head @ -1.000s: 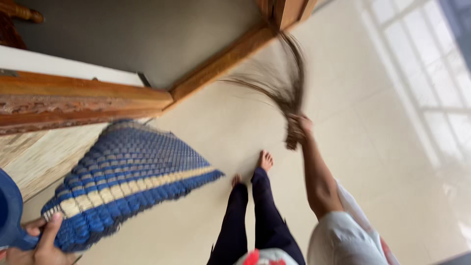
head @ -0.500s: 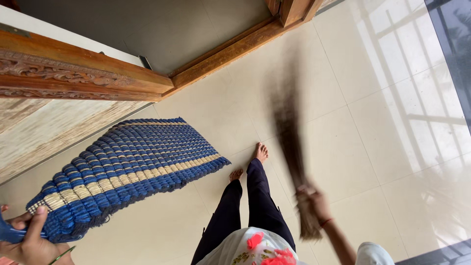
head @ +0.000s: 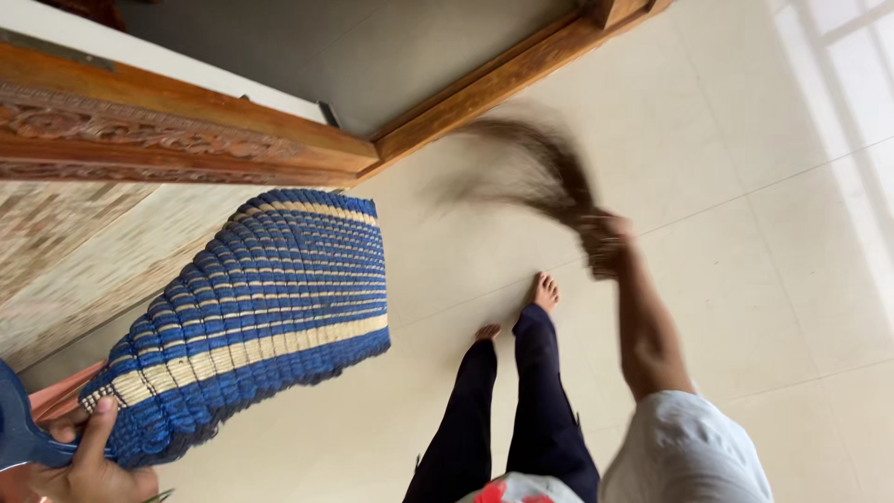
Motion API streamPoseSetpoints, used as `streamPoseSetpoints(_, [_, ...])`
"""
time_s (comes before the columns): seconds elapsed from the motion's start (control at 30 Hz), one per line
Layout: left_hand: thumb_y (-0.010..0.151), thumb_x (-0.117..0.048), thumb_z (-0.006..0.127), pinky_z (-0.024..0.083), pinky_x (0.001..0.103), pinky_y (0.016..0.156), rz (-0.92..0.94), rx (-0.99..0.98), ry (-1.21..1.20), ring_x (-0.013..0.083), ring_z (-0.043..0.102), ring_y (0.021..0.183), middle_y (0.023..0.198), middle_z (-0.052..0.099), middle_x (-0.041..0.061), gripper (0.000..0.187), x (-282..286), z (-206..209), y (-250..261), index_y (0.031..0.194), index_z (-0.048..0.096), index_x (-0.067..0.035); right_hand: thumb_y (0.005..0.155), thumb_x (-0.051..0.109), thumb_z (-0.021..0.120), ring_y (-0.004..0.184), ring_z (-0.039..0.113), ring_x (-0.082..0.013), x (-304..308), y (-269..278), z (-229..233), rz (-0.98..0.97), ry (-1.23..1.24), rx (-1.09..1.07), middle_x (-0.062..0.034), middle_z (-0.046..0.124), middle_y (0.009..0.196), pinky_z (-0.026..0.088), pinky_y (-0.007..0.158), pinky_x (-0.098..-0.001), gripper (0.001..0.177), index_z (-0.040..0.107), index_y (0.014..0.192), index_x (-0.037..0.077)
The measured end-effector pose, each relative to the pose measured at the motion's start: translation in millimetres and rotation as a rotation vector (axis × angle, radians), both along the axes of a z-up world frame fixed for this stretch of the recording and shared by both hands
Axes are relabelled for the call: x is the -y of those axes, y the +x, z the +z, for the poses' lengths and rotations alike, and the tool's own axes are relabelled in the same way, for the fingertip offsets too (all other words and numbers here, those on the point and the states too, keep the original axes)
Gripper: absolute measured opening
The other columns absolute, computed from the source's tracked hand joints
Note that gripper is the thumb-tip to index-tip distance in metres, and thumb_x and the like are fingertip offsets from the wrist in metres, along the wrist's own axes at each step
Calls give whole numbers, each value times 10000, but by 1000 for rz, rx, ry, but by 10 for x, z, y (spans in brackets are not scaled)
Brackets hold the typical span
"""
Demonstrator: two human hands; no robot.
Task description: The person sweeps the floor of a balcony using a small broom and a dustpan, moving a plastic chair and a mat to clean underneath them.
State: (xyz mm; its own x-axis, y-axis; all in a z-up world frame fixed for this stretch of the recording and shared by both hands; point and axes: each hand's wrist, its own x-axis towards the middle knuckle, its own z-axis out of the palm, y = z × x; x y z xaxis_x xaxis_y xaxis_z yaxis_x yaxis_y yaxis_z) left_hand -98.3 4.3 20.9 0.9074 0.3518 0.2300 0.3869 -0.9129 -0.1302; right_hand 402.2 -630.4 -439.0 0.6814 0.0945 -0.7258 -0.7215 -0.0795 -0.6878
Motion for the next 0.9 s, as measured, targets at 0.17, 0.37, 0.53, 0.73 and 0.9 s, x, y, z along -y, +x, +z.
streamPoseSetpoints(0.17, [871, 91, 817, 480, 268, 1069, 129, 1056, -1104, 94, 542, 892, 975, 571, 15, 444, 922, -213, 1163, 1248, 609, -20, 1033, 139, 648, 965, 708, -162, 1911, 1040, 724, -667, 95, 270, -135, 700, 1258, 598, 807, -276, 502, 518, 1506, 32])
streamPoseSetpoints(0.37, [909, 207, 771, 560, 337, 907, 62, 1030, -1469, 162, 615, 867, 937, 638, 76, 325, 1599, -442, 2276, 926, 562, -41, 1084, 147, 591, 946, 729, -163, 2852, 79, 1284, -533, -17, 536, -160, 682, 1300, 629, 772, -272, 488, 481, 1541, 18])
streamPoseSetpoints(0.53, [893, 195, 756, 576, 384, 909, 32, 1179, -1679, 193, 634, 885, 924, 633, 68, 368, 2188, -137, 2733, 906, 536, -99, 1102, 126, 556, 968, 730, -193, 2687, -1365, 1742, -224, -199, 463, -187, 671, 1309, 637, 722, -313, 572, 341, 1626, 46])
streamPoseSetpoints(0.73, [881, 136, 757, 564, 382, 842, 190, 1428, -1741, 196, 633, 854, 863, 620, 34, 340, 2083, -469, 2371, 859, 537, -123, 1001, 133, 607, 596, 688, -262, 1698, -1952, 2664, -396, 1, 131, -240, 707, 883, 582, 469, -401, 639, 407, 1607, 149])
streamPoseSetpoints(0.9, [887, 57, 783, 553, 319, 727, 520, 1269, -1299, 138, 651, 813, 924, 715, 31, 302, 1639, -2012, 1822, 824, 534, -102, 999, 154, 627, 529, 658, -215, 1449, -2061, 3238, -383, 18, 103, -186, 699, 795, 550, 426, -347, 626, 454, 1601, 153])
